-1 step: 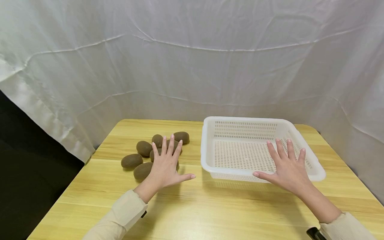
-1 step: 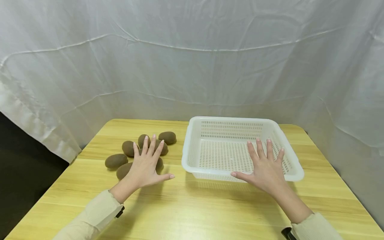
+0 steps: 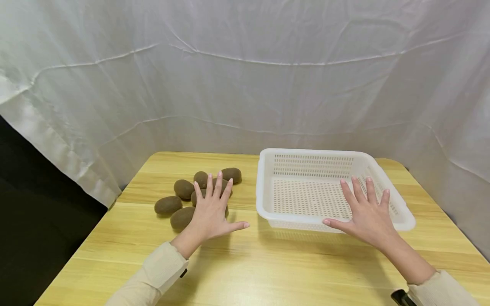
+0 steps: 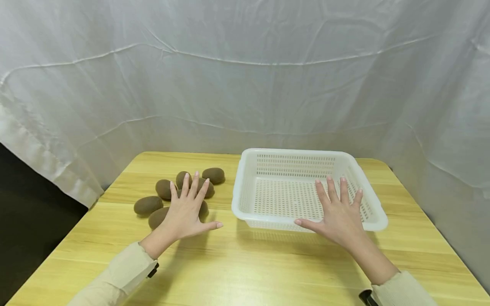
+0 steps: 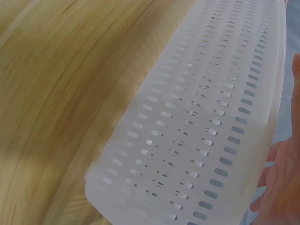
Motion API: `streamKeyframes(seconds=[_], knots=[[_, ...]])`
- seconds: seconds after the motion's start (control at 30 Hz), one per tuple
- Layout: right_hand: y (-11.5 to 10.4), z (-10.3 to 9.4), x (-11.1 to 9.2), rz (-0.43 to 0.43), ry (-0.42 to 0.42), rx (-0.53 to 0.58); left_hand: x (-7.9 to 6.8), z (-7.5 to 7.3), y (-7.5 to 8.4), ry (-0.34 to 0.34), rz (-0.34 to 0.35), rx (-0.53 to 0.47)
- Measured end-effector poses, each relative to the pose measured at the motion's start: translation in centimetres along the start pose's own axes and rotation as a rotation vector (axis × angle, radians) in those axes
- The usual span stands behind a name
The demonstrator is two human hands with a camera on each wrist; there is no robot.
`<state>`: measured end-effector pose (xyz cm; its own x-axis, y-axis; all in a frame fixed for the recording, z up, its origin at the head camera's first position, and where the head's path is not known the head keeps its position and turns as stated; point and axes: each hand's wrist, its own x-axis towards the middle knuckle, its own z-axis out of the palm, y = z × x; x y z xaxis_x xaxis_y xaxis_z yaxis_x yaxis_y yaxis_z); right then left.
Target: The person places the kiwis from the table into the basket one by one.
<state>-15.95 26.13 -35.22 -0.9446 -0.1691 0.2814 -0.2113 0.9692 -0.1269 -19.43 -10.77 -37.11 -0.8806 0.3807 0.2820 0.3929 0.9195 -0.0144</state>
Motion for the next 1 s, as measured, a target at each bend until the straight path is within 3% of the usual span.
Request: streamKeyframes(seconds=[0.4, 0.5, 0.83, 1.0], knots=[[0.4, 0.0, -0.5, 0.007, -0.010, 0.034, -0.2, 0.2, -0.3, -0.013, 0.003, 0.005], [0.5, -0.2, -0.4, 0.004, -0.013, 0.039, -0.3, 0.3, -0.7, -0.011, 0.006, -0.035], [1.7, -0.4, -0.3, -0.018, 0.007, 0.035, -1.1, 0.8, -3.3, 0.054, 0.036, -0.238], [2.6, -0.4, -0.4, -0.024, 0.027, 0.034, -1.7, 1.4, -4.9, 0.088, 0.049, -0.248]])
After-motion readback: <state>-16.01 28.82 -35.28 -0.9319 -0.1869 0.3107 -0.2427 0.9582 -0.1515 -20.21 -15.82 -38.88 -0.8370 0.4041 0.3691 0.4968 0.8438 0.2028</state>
